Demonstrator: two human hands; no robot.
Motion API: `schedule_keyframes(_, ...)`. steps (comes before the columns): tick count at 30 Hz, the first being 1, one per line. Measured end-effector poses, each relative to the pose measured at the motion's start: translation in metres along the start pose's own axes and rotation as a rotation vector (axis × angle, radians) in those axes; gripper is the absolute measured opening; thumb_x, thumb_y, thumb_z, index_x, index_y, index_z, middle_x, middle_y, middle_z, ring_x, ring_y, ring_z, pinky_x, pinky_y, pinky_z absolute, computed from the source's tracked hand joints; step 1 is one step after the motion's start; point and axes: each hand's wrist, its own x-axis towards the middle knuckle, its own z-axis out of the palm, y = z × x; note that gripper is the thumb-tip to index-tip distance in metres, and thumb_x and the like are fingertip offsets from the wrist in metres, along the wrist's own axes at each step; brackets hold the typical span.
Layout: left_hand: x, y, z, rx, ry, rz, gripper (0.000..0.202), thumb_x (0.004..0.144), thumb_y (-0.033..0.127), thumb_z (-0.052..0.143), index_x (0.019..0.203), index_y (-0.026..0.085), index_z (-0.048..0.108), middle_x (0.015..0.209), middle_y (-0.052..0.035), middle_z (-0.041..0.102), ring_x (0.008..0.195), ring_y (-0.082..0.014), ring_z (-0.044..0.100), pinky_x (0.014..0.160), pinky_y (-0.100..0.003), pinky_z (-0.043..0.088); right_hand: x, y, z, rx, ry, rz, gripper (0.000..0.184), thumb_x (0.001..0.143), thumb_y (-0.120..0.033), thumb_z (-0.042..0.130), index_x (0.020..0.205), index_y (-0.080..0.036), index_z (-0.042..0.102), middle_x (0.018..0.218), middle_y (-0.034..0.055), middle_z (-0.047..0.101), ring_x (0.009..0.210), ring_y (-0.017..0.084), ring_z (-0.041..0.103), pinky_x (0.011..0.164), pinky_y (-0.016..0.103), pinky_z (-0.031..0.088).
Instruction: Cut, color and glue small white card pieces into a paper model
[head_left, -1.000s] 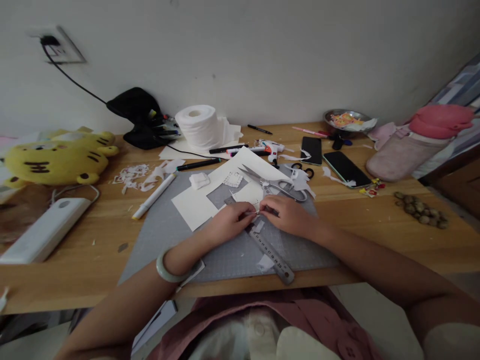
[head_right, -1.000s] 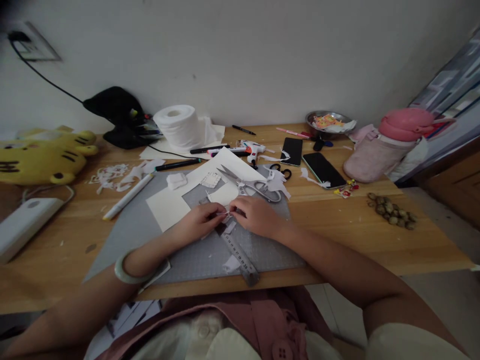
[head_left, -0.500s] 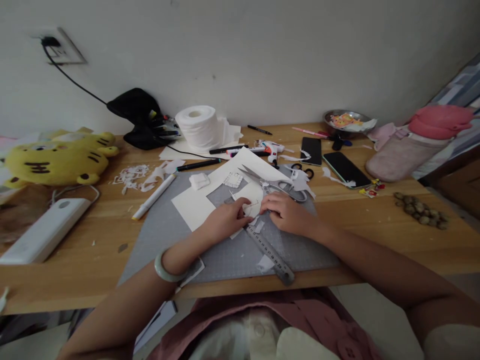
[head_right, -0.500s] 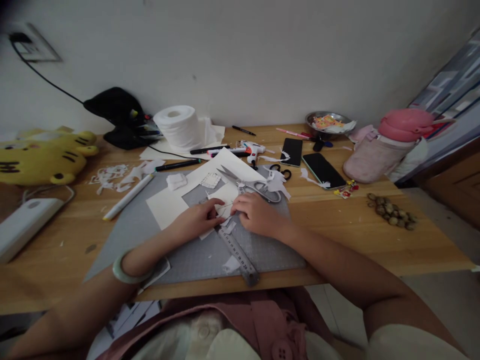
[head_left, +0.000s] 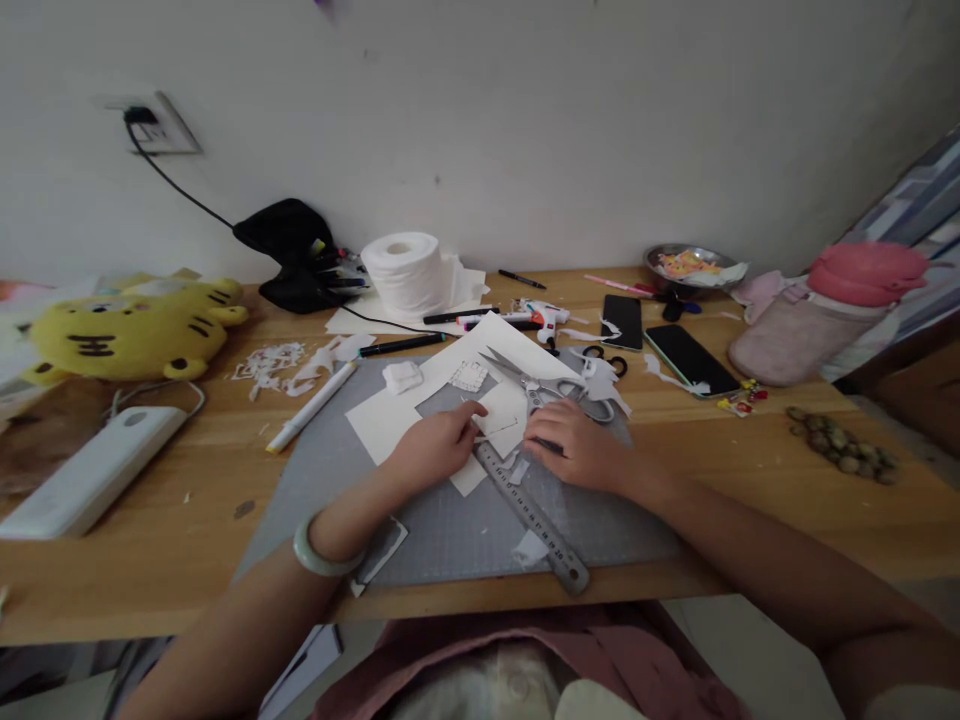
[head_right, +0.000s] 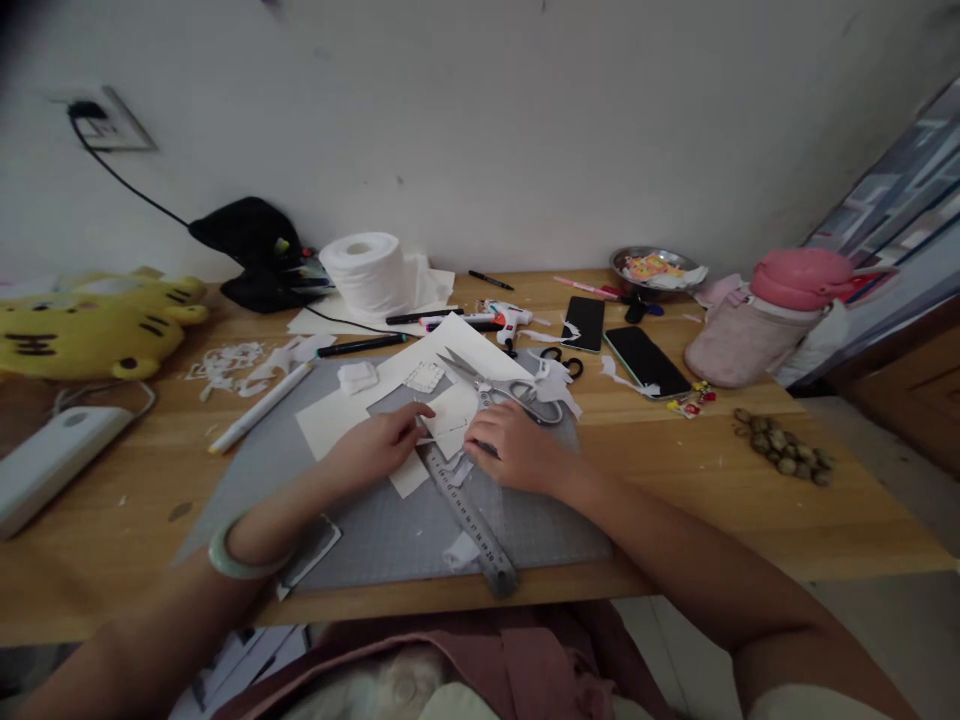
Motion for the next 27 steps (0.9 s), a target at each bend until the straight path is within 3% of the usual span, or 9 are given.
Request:
schedule_keyframes(5,0.004,0.000,-0.004,0.013,-0.092,-0.049,0.026,0.084,0.027,0.048,0.107,0.020,0.057,0.069,-0.0013,0.061,0.066,-0.0196,0.059,0.057,-0.027,0.036,0.000,-0.002,0.003,0.008,0.000,0.003,0.014,0.089,-0.019,0.051,0.079,-0.018,0.061,0.081,0.0052,0.065,0.080,0.018,0.058,0.083,0.036,0.040)
schedule_keyframes(10,0.007,-0.009,-0.005,-0.034,-0.064,-0.052,0.017,0.082,0.034,0.052,0.090,0.020,0.057,0.071,-0.0017,0.062,0.065,-0.0194,0.058,0.056,-0.027,0.035,0.000,-0.004,0.005,0.028,0.008,0.012,0.016,0.091,-0.021,0.049,0.083,-0.018,0.063,0.084,0.0062,0.066,0.084,0.019,0.058,0.084,0.037,0.041)
schedule_keyframes(13,0.009,-0.014,-0.004,-0.052,-0.043,-0.065,0.019,0.080,0.038,0.055,0.083,0.019,0.055,0.069,-0.0013,0.060,0.062,-0.0189,0.056,0.054,-0.027,0.033,0.000,-0.004,0.006,0.062,0.023,-0.009,0.021,0.094,-0.025,0.045,0.094,-0.017,0.064,0.094,0.0088,0.068,0.097,0.021,0.057,0.091,0.039,0.040)
schedule_keyframes(19,0.011,-0.016,-0.002,-0.085,0.001,-0.072,0.020,0.075,0.038,0.058,0.082,0.019,0.054,0.060,0.0021,0.055,0.055,-0.0162,0.052,0.051,-0.026,0.030,-0.002,-0.008,0.010,0.011,-0.196,-0.033,0.045,0.096,-0.040,0.041,0.132,-0.016,0.050,0.132,0.0136,0.055,0.129,0.031,0.036,0.103,0.052,0.029)
schedule_keyframes(24,0.010,-0.014,-0.002,-0.075,-0.040,-0.068,0.019,0.077,0.038,0.057,0.082,0.019,0.053,0.060,0.0023,0.054,0.056,-0.0169,0.052,0.052,-0.027,0.031,0.001,-0.013,0.011,-0.058,-0.308,-0.023,0.054,0.094,-0.046,0.043,0.137,-0.014,0.045,0.135,0.0165,0.053,0.135,0.032,0.030,0.106,0.055,0.024)
schedule_keyframes(27,0.009,-0.014,0.001,-0.134,0.024,-0.100,0.022,0.082,0.034,0.051,0.097,0.019,0.051,0.062,0.0022,0.055,0.060,-0.0185,0.054,0.056,-0.028,0.035,0.002,-0.015,0.011,-0.080,-0.318,0.002,0.056,0.093,-0.048,0.044,0.138,-0.016,0.045,0.136,0.0164,0.052,0.135,0.031,0.031,0.107,0.055,0.024)
